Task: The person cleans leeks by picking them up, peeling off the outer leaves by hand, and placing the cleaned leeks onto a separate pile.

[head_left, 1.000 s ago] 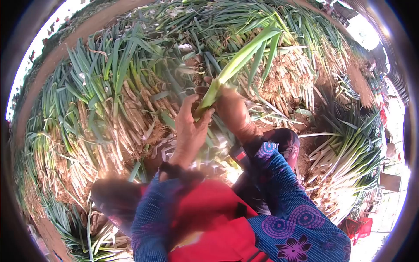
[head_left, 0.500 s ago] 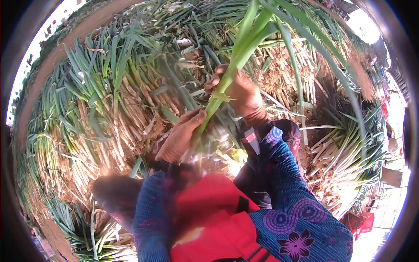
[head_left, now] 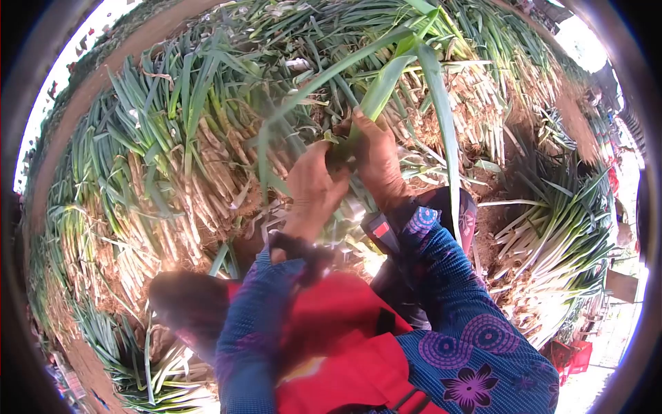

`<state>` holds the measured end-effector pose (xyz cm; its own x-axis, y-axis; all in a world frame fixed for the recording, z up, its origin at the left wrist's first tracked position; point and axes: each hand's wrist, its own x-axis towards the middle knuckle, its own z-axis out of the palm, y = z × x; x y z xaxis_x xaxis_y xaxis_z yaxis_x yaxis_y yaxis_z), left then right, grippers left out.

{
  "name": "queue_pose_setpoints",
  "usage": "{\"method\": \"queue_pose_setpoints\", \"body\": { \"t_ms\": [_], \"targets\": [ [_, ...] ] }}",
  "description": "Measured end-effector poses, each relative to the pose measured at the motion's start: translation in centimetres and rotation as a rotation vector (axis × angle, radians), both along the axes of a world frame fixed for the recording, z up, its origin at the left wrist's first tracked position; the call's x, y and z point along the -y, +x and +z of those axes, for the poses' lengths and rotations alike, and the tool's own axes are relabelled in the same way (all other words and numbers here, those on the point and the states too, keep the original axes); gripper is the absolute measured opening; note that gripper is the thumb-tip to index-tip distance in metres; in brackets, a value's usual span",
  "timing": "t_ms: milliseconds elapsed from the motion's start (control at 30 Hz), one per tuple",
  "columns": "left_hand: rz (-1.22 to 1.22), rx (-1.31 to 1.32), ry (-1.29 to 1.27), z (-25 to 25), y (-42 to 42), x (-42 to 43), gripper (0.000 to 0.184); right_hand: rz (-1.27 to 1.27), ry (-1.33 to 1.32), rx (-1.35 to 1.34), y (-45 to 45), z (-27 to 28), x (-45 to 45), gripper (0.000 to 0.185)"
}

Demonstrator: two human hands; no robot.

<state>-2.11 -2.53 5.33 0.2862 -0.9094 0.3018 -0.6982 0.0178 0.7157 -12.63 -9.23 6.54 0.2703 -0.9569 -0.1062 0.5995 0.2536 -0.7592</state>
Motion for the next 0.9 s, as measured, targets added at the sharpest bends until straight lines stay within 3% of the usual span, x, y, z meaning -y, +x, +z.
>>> {"method": "queue_pose_setpoints", "body": {
  "t_ms": [267,467,567,667,800,900],
  "targets": [
    [0.000,0.059,0.033,0.5,-1.2,0.1,0.032,-0.077,-0.054,-0.082,0.3,-0.4,-0.6,0.025],
    [0.011,-0.017,-0.152,-1.9,-0.2,1.2,0.025,-0.160,-0.034,0.027,0.7,0.6,-1.4,0.018],
    [-0.067,-0.153,-0.134,-1.6,0.1,1.3,0.019,-0.171,0.054,0.065,-0.1,0.3,0.1,0.025],
    [-0.206,-0.704,-0.008,-1.9,0.7,1.5,0.019,-0.138,0.032,0.149,-0.7,0.3,0.6,0.024],
    [-0.297,-1.210,0.060,-1.3,0.8,0.6,0.025,-0.126,0.049,0.156,-0.6,0.6,0.4,0.022],
    [-0.349,-1.191,0.223,0.2,1.5,-1.2,0.024,-0.175,0.004,0.110,-0.3,0.2,0.7,0.021]
  ]
}}
